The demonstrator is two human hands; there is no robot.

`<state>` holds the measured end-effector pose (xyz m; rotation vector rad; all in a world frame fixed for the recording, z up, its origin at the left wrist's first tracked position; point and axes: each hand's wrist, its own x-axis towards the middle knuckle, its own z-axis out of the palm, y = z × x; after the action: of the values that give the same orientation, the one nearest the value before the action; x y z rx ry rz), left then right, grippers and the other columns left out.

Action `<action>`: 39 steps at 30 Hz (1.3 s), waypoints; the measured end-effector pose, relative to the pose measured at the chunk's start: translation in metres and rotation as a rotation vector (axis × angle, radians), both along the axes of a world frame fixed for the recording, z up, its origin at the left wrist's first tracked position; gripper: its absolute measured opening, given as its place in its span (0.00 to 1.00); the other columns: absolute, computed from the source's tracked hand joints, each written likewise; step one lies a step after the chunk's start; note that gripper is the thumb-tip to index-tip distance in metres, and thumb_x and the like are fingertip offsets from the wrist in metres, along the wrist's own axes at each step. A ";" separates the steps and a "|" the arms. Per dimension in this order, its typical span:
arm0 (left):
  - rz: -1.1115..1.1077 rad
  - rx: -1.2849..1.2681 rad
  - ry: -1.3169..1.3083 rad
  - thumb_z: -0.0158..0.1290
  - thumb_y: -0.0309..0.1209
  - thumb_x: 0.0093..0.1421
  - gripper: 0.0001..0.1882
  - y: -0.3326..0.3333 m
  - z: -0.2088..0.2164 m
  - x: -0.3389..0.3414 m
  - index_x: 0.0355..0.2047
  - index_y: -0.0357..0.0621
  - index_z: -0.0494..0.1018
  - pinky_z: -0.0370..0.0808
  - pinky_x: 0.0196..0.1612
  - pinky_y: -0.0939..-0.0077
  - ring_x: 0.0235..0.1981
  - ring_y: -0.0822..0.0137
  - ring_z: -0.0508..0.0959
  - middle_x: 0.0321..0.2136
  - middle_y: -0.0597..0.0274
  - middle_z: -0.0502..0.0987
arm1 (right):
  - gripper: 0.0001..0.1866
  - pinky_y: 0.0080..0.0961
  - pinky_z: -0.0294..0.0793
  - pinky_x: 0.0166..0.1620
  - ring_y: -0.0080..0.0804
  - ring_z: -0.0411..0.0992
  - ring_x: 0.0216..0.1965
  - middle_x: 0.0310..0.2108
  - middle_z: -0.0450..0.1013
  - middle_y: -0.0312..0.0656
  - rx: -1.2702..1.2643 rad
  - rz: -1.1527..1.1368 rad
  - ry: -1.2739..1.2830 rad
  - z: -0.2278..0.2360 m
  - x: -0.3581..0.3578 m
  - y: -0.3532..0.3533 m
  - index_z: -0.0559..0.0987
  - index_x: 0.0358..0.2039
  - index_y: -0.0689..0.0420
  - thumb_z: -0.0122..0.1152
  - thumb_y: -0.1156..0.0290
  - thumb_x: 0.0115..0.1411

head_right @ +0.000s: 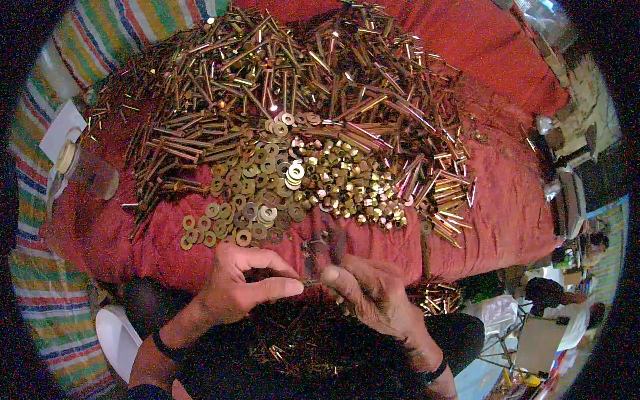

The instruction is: The person sits on the floor and repeatedly picks up metal rods and washers from a large pile on a red cloth. They insert washers onto the rods by hand and place the assembled pieces back onto the pile. The process continues throughout the clip with no visible final destination for the assembled items.

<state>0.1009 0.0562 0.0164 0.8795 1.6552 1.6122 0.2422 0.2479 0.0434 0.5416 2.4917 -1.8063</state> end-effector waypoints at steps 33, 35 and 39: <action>-0.046 -0.057 -0.456 0.68 0.31 0.60 0.09 0.001 -0.006 -0.004 0.31 0.36 0.85 0.58 0.18 0.83 0.16 0.83 0.68 0.17 0.71 0.76 | 0.14 0.28 0.78 0.38 0.32 0.80 0.36 0.37 0.82 0.41 0.073 0.078 0.092 0.005 -0.001 0.006 0.84 0.46 0.59 0.74 0.72 0.60; -0.033 -0.022 -0.406 0.68 0.31 0.60 0.09 0.002 -0.005 -0.004 0.31 0.36 0.84 0.58 0.18 0.83 0.16 0.83 0.67 0.17 0.71 0.76 | 0.14 0.29 0.77 0.36 0.31 0.80 0.35 0.37 0.82 0.41 0.081 0.045 0.114 0.005 -0.001 0.007 0.84 0.47 0.59 0.74 0.72 0.60; -0.031 -0.068 -0.512 0.68 0.31 0.60 0.09 0.001 -0.004 -0.005 0.30 0.36 0.84 0.56 0.17 0.83 0.15 0.83 0.67 0.17 0.71 0.75 | 0.16 0.28 0.78 0.36 0.30 0.80 0.36 0.37 0.82 0.40 0.295 0.153 0.288 0.008 -0.005 0.006 0.83 0.47 0.59 0.74 0.72 0.60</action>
<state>0.0963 0.0572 0.0126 0.4061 1.3156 1.5833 0.2374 0.2536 0.0514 0.0900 2.9200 -1.5698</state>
